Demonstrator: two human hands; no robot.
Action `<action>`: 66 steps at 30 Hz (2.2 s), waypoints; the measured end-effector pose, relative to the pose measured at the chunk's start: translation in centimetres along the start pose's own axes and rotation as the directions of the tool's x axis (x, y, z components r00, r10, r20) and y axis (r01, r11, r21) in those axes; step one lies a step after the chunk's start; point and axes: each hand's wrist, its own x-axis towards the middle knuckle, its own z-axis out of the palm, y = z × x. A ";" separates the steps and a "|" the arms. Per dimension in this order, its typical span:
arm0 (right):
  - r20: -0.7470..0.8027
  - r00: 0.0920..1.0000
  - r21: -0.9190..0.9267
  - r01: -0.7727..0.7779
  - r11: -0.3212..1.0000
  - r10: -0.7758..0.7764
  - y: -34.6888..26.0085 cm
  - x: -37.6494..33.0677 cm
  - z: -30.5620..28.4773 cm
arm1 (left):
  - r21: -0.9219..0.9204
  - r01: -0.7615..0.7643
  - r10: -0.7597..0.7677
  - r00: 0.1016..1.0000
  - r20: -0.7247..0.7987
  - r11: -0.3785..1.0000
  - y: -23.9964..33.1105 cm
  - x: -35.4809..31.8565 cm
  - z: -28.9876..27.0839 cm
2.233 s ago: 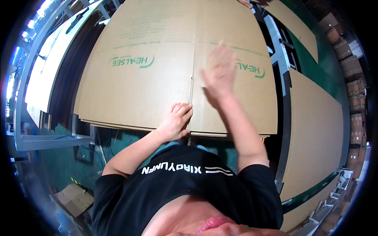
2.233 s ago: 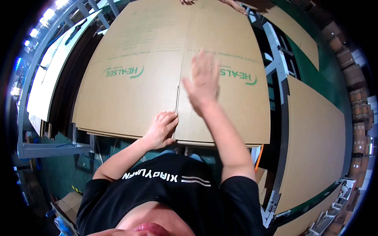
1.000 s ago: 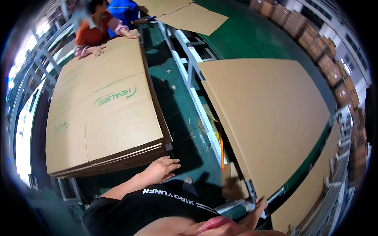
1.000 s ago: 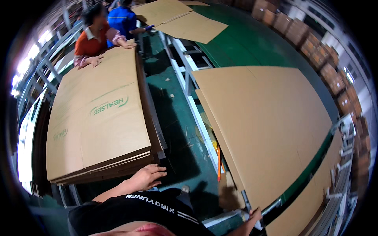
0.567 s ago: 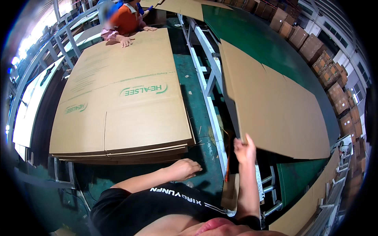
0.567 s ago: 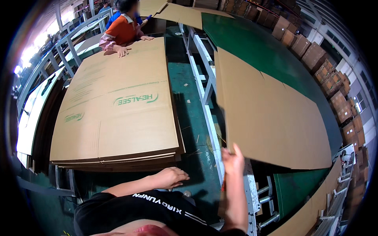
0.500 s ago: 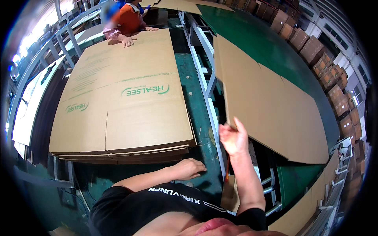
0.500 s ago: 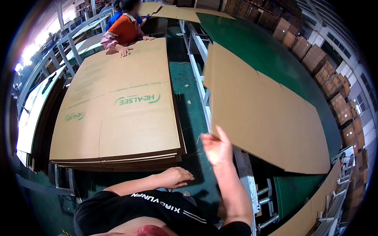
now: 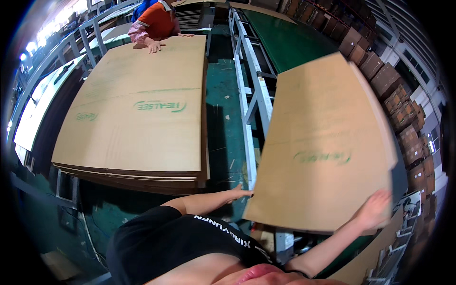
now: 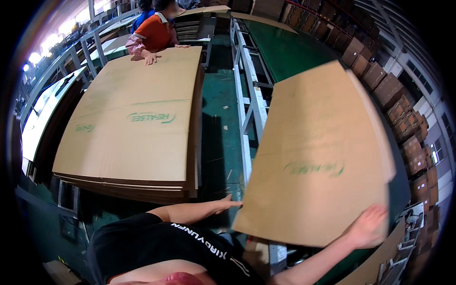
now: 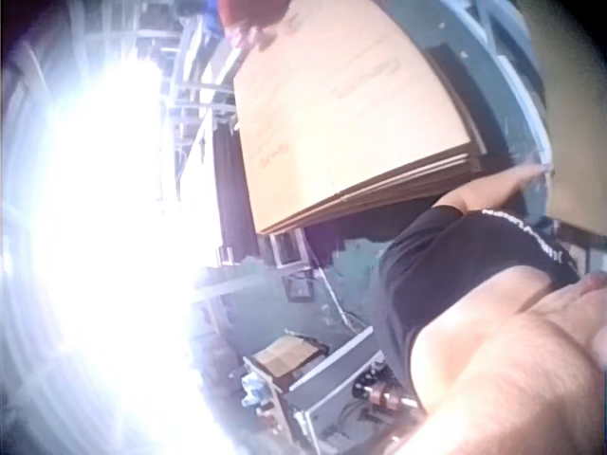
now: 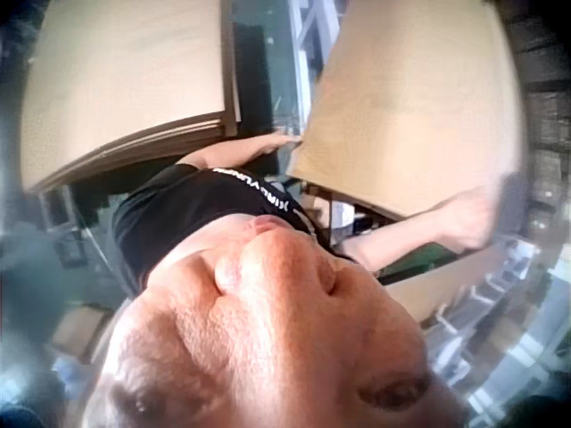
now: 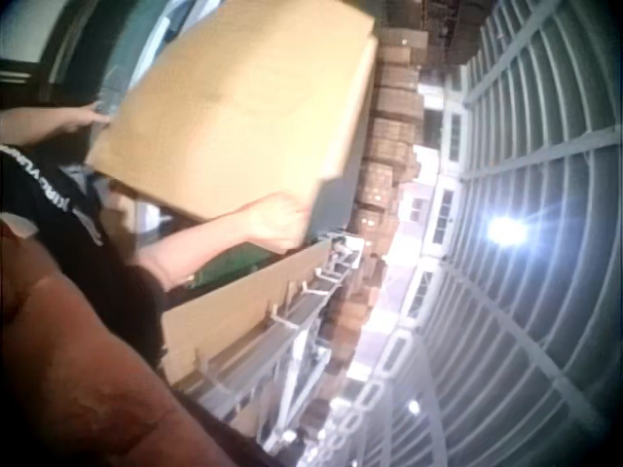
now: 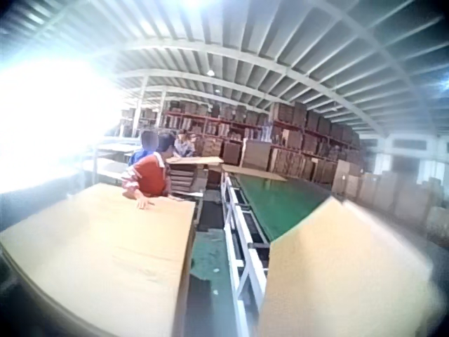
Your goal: The person folds flat cardboard sheets along pre-scored lines to form boxes. They repeatedly pick up sheets, fold the side flaps inward, and then fold the top and bottom flaps to close the box.
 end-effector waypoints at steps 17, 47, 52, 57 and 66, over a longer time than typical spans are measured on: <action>-0.154 0.983 -0.695 -0.177 0.697 0.096 1.5 -8.3 -30.5 | -0.043 -0.220 0.223 0.972 0.069 0.975 12.9 -8.3 7.2; 0.471 -0.358 -0.512 -0.855 -0.080 0.806 14.4 -65.8 8.7 | 0.550 0.688 0.685 0.105 -0.721 0.474 -15.9 -75.3 -52.2; 0.336 -0.718 -0.773 -0.580 -0.257 0.609 18.4 -74.8 7.7 | 0.813 -0.114 0.739 0.501 -0.450 0.572 -3.9 -57.9 -35.2; 0.380 -0.684 -0.797 -0.584 -0.155 0.623 20.4 -71.7 7.6 | 0.988 -0.147 0.644 0.751 0.146 -0.054 -1.0 -48.3 -24.2; 0.159 0.078 -0.561 -0.813 0.155 0.984 23.5 -44.9 -9.3 | 0.991 -0.020 0.600 0.794 0.094 -0.130 -1.5 -47.3 -24.6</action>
